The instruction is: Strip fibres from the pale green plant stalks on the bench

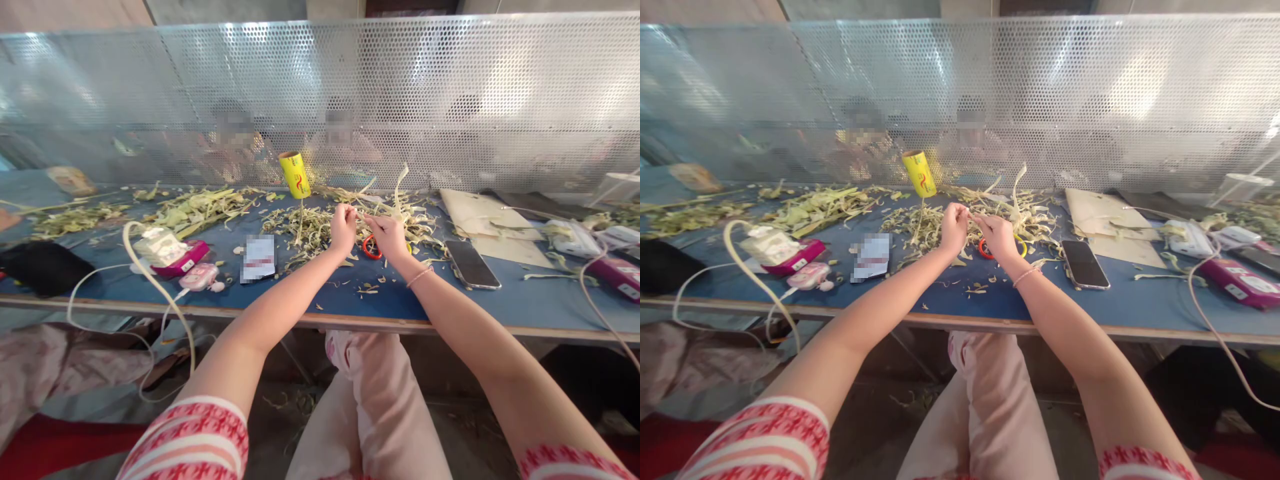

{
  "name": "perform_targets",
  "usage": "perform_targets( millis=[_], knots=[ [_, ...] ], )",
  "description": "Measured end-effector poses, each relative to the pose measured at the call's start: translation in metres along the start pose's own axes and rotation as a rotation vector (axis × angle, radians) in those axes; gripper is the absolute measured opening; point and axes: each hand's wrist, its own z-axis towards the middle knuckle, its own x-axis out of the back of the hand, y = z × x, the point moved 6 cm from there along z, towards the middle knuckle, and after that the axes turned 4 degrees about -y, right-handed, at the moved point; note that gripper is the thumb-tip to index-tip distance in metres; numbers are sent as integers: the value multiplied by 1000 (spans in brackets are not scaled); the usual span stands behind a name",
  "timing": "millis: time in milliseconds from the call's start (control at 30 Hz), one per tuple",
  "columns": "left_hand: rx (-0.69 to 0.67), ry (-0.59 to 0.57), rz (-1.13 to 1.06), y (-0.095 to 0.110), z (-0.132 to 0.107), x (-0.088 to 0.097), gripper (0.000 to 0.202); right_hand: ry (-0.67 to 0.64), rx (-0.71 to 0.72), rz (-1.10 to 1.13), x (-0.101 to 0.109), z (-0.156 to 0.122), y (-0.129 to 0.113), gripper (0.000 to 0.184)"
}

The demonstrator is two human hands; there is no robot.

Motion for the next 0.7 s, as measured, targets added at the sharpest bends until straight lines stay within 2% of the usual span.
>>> perform_targets(
  millis=[167, 367, 467, 600, 700],
  knots=[
    [-70, -108, -37, 6, -3, -9, 11, 91, -220, -2, 9, 4, 30, 47],
    [-93, -170, -37, 12, -11, -17, 11, 155, -340, 72, 15, 4, 52, 47],
    [-54, -120, -28, 10, -8, -11, 10, 114, -353, 92, 12, 5, 51, 47],
    [-42, -67, -16, 8, -3, -3, 11, -29, -427, 212, -1, 4, 54, 53],
    [-58, -70, -7, 7, -1, -2, 13, -88, -386, 238, -6, 4, 51, 52]
  ],
)
